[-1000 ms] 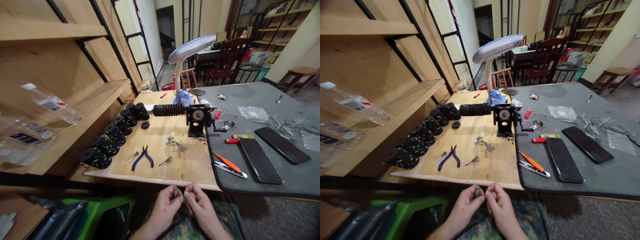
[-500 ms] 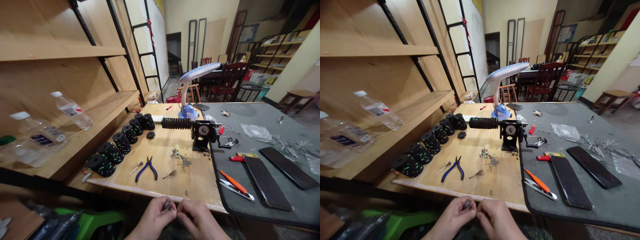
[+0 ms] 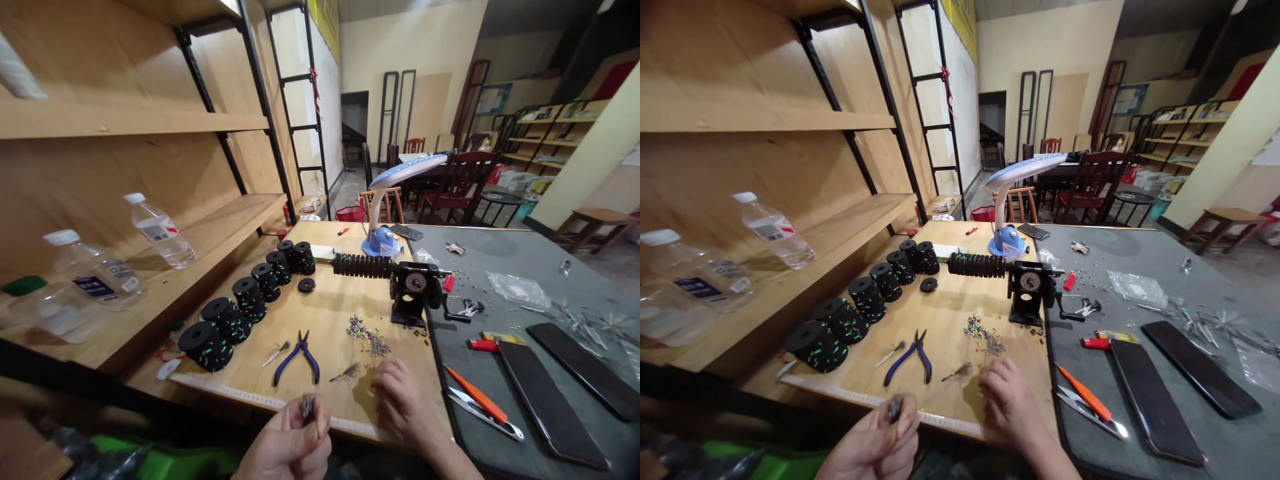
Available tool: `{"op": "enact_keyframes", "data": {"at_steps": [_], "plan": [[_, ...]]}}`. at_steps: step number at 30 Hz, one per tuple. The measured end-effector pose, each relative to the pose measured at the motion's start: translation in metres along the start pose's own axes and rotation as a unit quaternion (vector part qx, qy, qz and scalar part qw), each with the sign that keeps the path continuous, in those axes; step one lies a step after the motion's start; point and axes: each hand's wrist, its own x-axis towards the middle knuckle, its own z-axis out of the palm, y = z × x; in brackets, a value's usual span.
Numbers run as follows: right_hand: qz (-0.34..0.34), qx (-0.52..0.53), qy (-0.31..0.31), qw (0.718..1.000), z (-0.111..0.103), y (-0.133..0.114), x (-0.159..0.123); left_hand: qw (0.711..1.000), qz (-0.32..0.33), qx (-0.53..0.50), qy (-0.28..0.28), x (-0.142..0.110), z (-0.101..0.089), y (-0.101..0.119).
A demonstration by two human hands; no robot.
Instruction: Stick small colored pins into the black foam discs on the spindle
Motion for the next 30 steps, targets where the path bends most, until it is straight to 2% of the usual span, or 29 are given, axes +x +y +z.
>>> {"op": "enact_keyframes", "data": {"at_steps": [5,9,12,14,18,21,23,25,27,30], "plan": [[0.004,-0.034,0.02,0.999,0.0,0.007,0.003,0.999,-0.004,0.047,-0.003,-0.006,0.011,0.005],[0.011,-0.04,0.019,0.999,-0.001,0.006,0.003,0.994,-0.003,0.108,0.016,0.002,0.016,0.001],[0.025,-0.039,0.013,0.999,-0.003,0.007,-0.002,0.979,0.026,0.195,0.061,0.012,0.02,0.0],[0.041,-0.033,0.024,0.998,-0.007,0.004,-0.005,0.957,0.049,0.274,0.083,0.017,0.023,0.002],[0.086,0.067,0.072,0.991,-0.016,-0.027,-0.005,0.913,0.085,0.389,0.087,0.022,0.032,0.006],[0.122,0.216,0.059,0.967,-0.018,-0.061,0.0,0.9,0.105,0.416,0.081,0.021,0.036,0.007],[0.156,0.292,0.014,0.943,-0.013,-0.076,0.001,0.893,0.12,0.426,0.079,0.019,0.036,0.006],[0.188,0.312,-0.025,0.931,-0.006,-0.08,0.001,0.882,0.128,0.446,0.083,0.019,0.031,0.005],[0.208,0.276,-0.028,0.938,0.002,-0.075,-0.001,0.869,0.125,0.471,0.091,0.021,0.024,0.005],[0.219,0.225,-0.001,0.949,0.011,-0.061,-0.005,0.855,0.138,0.49,0.101,0.029,0.01,0.011]]}}
